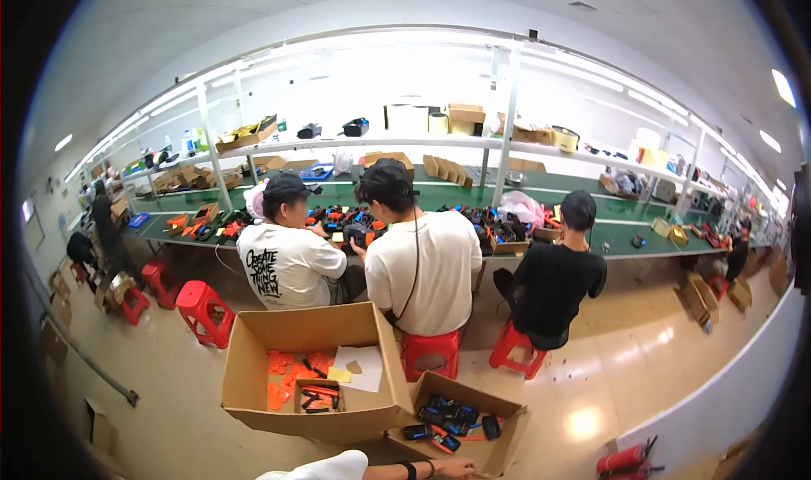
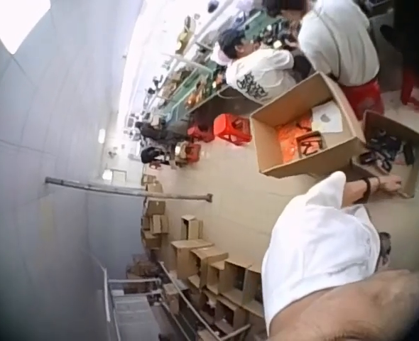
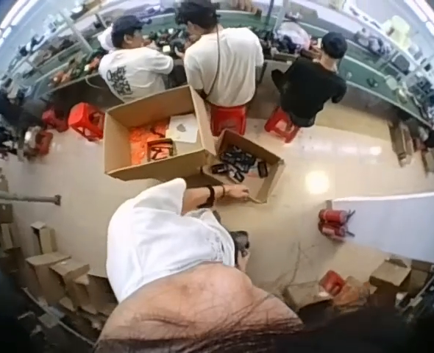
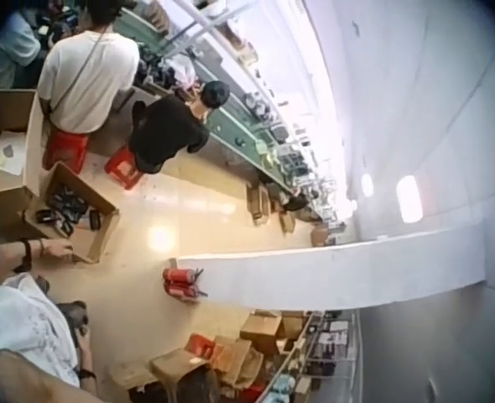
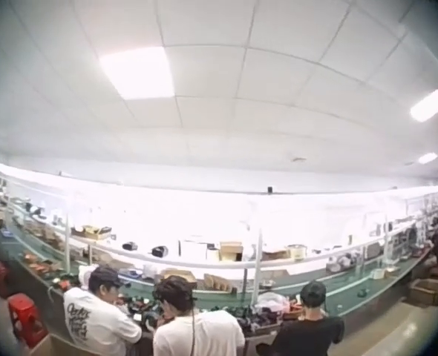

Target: Assembling a small electronic device by connecting internal wires, placing a speaker, and fitting the components into a plastic housing.

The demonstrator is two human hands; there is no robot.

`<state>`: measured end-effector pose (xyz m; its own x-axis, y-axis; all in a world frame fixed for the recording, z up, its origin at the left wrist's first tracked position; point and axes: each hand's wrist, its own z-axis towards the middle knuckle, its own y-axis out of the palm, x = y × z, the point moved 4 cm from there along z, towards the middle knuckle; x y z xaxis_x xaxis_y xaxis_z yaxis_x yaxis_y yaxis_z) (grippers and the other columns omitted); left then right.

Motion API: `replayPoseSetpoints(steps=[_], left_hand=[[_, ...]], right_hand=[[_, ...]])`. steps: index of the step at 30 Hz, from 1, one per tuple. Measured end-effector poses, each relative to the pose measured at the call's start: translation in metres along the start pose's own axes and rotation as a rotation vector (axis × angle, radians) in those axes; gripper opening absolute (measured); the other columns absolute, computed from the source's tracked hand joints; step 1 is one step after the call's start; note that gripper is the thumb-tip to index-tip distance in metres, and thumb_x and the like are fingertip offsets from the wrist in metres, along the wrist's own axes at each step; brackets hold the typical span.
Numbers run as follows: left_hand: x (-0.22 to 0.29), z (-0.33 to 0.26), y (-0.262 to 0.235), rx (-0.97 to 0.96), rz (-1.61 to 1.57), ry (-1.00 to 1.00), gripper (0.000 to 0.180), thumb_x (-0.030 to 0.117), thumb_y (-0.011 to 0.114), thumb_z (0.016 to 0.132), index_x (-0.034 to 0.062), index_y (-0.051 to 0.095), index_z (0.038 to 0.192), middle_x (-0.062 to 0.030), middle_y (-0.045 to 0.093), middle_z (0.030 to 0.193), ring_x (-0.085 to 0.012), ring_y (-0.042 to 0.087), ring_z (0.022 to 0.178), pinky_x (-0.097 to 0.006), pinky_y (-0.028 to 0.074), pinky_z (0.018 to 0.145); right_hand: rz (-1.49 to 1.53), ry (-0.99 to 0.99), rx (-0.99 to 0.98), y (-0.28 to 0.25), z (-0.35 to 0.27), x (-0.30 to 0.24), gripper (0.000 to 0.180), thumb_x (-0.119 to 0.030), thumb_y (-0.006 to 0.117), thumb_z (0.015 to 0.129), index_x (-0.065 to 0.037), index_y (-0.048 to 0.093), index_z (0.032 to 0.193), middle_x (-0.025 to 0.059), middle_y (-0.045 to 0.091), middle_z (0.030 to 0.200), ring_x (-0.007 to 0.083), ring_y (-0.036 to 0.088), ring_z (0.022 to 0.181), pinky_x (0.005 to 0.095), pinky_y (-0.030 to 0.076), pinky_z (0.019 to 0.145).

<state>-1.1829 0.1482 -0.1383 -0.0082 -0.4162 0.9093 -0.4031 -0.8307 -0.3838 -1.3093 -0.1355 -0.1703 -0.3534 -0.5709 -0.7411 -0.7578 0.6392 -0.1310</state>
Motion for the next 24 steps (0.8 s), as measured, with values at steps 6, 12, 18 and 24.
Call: replayPoseSetpoints(steps=[6,12,18,24], left_hand=[[-0.127,0.03,0.044,0.238,0.469,-0.172,0.032,0.029,0.052,0.103,0.0101,0.072,0.087,-0.0204,0.07,0.087,-0.0315,0.068,0.084,-0.045,0.054,0.075],[-0.125,0.15,0.062,0.048,0.871,-0.171,0.031,0.03,0.05,0.103,0.0101,0.073,0.109,-0.0188,0.073,0.101,-0.0313,0.071,0.093,-0.044,0.056,0.083],[-0.105,0.273,0.026,0.167,0.894,-0.232,0.032,0.032,0.054,0.1,0.0091,0.071,0.114,-0.0195,0.074,0.1,-0.0325,0.071,0.09,-0.045,0.056,0.083],[-0.092,0.38,0.004,0.258,0.861,-0.351,0.037,0.033,0.058,0.096,0.0081,0.07,0.12,-0.0202,0.074,0.099,-0.0338,0.071,0.088,-0.045,0.057,0.083]], right_hand=[[-0.211,-0.032,-0.075,-0.193,0.024,0.009,0.052,-0.038,0.067,0.1,0.002,0.065,0.134,0.0211,0.072,0.123,0.0346,0.069,0.114,0.0449,0.054,0.099],[-0.303,0.014,-0.033,-0.375,0.015,0.06,0.053,-0.038,0.067,0.1,0.002,0.065,0.133,0.0216,0.072,0.123,0.0349,0.068,0.115,0.0451,0.053,0.1],[-0.396,0.029,-0.109,-0.498,0.07,0.062,0.053,-0.039,0.068,0.099,0.002,0.065,0.133,0.022,0.072,0.123,0.0351,0.068,0.116,0.0452,0.053,0.101],[-0.462,-0.05,0.2,-0.676,0.166,0.005,0.048,-0.036,0.072,0.095,-0.001,0.067,0.128,0.0236,0.071,0.124,0.04,0.065,0.12,0.0457,0.052,0.102]])
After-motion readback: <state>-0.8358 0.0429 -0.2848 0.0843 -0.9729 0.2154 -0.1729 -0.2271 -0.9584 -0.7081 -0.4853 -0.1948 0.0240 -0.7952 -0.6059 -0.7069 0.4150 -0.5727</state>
